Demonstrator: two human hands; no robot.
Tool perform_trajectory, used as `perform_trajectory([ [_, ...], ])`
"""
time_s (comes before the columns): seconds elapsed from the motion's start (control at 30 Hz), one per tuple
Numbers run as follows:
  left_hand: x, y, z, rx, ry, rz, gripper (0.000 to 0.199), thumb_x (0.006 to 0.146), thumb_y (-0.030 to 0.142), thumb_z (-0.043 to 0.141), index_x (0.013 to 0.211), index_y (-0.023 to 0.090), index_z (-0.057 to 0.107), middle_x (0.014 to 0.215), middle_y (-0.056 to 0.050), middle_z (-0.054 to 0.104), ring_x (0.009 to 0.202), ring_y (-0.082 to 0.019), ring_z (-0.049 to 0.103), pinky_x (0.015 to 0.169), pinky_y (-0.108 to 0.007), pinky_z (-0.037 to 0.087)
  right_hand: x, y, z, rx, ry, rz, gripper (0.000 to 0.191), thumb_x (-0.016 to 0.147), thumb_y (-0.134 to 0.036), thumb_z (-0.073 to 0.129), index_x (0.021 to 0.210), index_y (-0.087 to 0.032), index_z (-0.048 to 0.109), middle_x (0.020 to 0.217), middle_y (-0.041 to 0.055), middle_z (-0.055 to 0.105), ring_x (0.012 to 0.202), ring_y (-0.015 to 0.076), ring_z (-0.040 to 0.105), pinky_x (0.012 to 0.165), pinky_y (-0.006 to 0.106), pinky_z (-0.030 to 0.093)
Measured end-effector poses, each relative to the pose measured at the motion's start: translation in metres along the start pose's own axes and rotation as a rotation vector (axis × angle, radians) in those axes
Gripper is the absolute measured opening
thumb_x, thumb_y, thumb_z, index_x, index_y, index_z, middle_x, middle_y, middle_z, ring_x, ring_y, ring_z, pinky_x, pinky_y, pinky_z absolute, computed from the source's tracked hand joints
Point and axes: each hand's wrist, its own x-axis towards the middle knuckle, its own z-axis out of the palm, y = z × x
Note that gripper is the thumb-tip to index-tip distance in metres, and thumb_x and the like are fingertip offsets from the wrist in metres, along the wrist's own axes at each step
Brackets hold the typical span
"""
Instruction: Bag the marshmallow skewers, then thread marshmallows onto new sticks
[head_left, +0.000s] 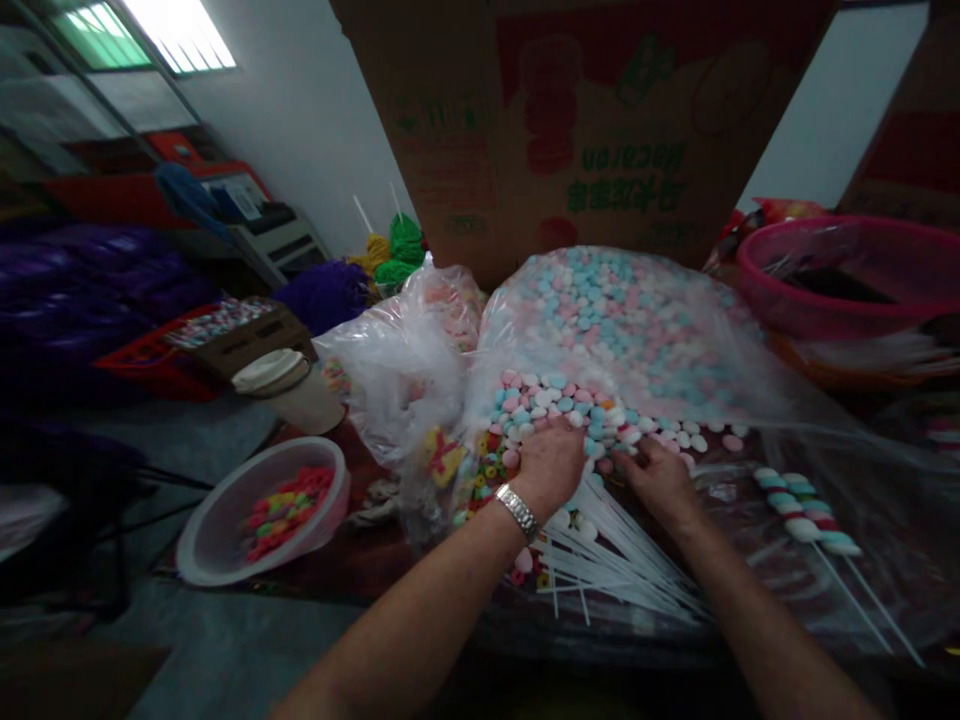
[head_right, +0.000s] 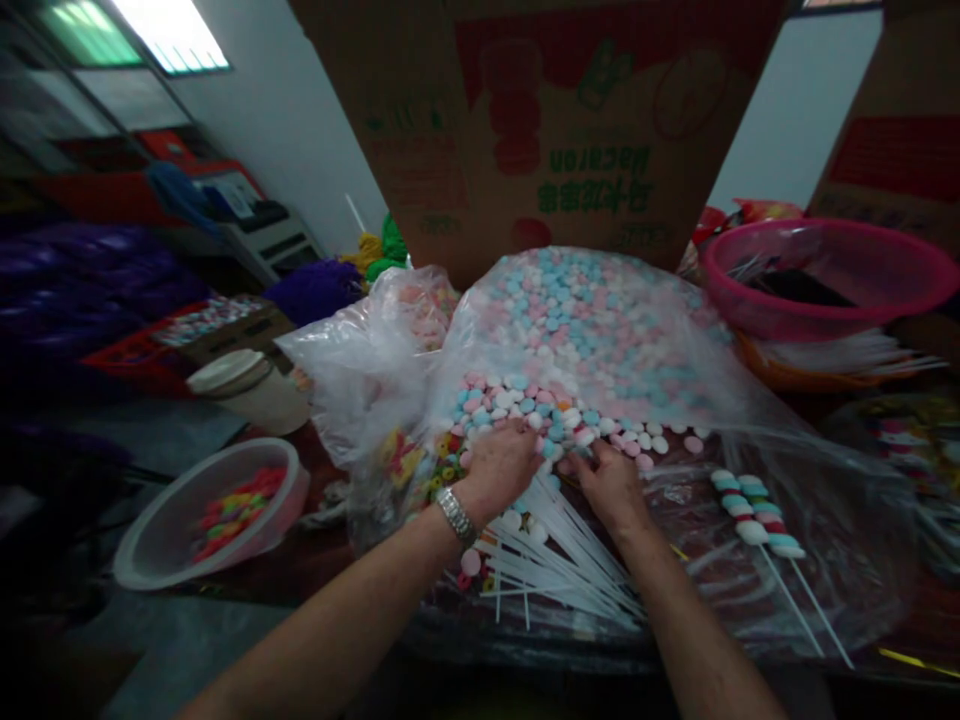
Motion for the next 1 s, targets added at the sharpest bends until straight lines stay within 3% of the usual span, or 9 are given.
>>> perform_trajectory([
  [0.1, 0.005, -0.004, 0.002, -0.030, 0.020, -0.009, 0.019, 0.081, 0.023, 0.049, 0.090, 0.014, 0.064, 0.095, -0.012, 0.060, 0.083, -0.022, 0.060, 0.067, -0.031, 0.046, 0.005, 0.001, 0.010, 0.046, -0.025, 0.001, 0.025, 0.061, -0.037, 0.065, 0.076, -0.018, 0.067, 0.068, 0.0022, 0.064, 0.066, 0.0192, 0.055, 0.063, 0.028, 0.040],
  [0.23, -0.001, -0.006, -0.004, -0.174, 0.030, 0.017, 0.020, 0.082, 0.030, 0.050, 0.089, 0.016, 0.063, 0.083, -0.005, 0.063, 0.074, -0.015, 0.060, 0.065, -0.025, 0.046, -0.013, -0.001, 0.006, 0.145, -0.003, 0.062, 0.036, 0.070, -0.047, 0.058, 0.085, -0.015, 0.064, 0.075, 0.0050, 0.065, 0.068, 0.0198, 0.057, 0.062, 0.029, 0.043],
  [0.37, -0.021, 0.014, 0.002, -0.880, -0.007, 0.009, 0.022, 0.078, 0.035, 0.056, 0.080, 0.014, 0.059, 0.067, -0.001, 0.060, 0.060, -0.010, 0.056, 0.056, -0.020, 0.044, -0.036, -0.022, -0.003, 0.330, 0.012, 0.101, 0.041, 0.075, -0.050, 0.057, 0.097, -0.015, 0.059, 0.082, 0.0053, 0.066, 0.072, 0.0190, 0.059, 0.064, 0.028, 0.046],
  [0.47, -0.036, 0.028, 0.010, -1.292, 0.013, -0.086, 0.022, 0.071, 0.032, 0.065, 0.076, 0.013, 0.056, 0.066, 0.000, 0.059, 0.061, -0.010, 0.055, 0.058, -0.020, 0.045, -0.052, -0.046, -0.010, 0.492, -0.088, 0.055, 0.035, 0.077, -0.043, 0.058, 0.099, -0.017, 0.060, 0.085, 0.0043, 0.065, 0.075, 0.0170, 0.058, 0.066, 0.026, 0.046],
  [0.6, -0.048, 0.032, 0.010, -1.558, -0.018, -0.205, 0.029, 0.063, 0.030, 0.074, 0.081, 0.013, 0.059, 0.072, -0.001, 0.061, 0.065, -0.010, 0.056, 0.062, -0.021, 0.046, -0.070, -0.066, -0.019, 0.685, -0.240, 0.168, 0.041, 0.073, -0.039, 0.063, 0.109, -0.019, 0.057, 0.070, -0.0015, 0.060, 0.045, 0.0069, 0.044, 0.040, 0.018, 0.033],
  [0.67, -0.053, 0.031, 0.006, -1.634, -0.037, -0.234, 0.032, 0.063, 0.031, 0.075, 0.086, 0.013, 0.060, 0.076, -0.002, 0.063, 0.067, -0.011, 0.057, 0.064, -0.023, 0.047, -0.076, -0.068, -0.021, 0.770, -0.261, 0.245, 0.045, 0.068, -0.038, 0.069, 0.108, -0.020, 0.057, 0.061, -0.0050, 0.055, 0.036, 0.0031, 0.032, 0.034, 0.016, 0.023],
  [0.77, -0.060, 0.030, -0.001, -1.639, -0.047, -0.226, 0.028, 0.071, 0.035, 0.069, 0.086, 0.012, 0.061, 0.078, -0.004, 0.063, 0.065, -0.012, 0.058, 0.065, -0.026, 0.048, -0.080, -0.066, -0.020, 0.865, -0.195, 0.319, 0.035, 0.067, -0.040, 0.071, 0.090, -0.016, 0.059, 0.051, -0.0072, 0.050, 0.032, 0.0004, 0.024, 0.032, 0.015, 0.015],
  [0.87, -0.069, 0.032, -0.006, -1.482, 0.002, -0.127, 0.024, 0.075, 0.034, 0.065, 0.085, 0.012, 0.065, 0.077, -0.004, 0.063, 0.070, -0.013, 0.057, 0.068, -0.025, 0.047, -0.081, -0.066, -0.017, 0.905, -0.177, 0.372, 0.035, 0.067, -0.046, 0.070, 0.072, -0.015, 0.054, 0.048, -0.0056, 0.052, 0.029, -0.0007, 0.022, 0.030, 0.014, 0.013],
  [1.0, -0.080, 0.037, -0.008, -1.355, -0.012, -0.007, 0.023, 0.076, 0.032, 0.062, 0.090, 0.014, 0.067, 0.078, -0.003, 0.064, 0.074, -0.014, 0.056, 0.069, -0.023, 0.046, -0.083, -0.068, -0.013, 0.936, -0.172, 0.378, 0.039, 0.065, -0.051, 0.069, 0.073, -0.017, 0.053, 0.048, -0.0052, 0.054, 0.027, 0.0008, 0.024, 0.028, 0.015, 0.014],
])
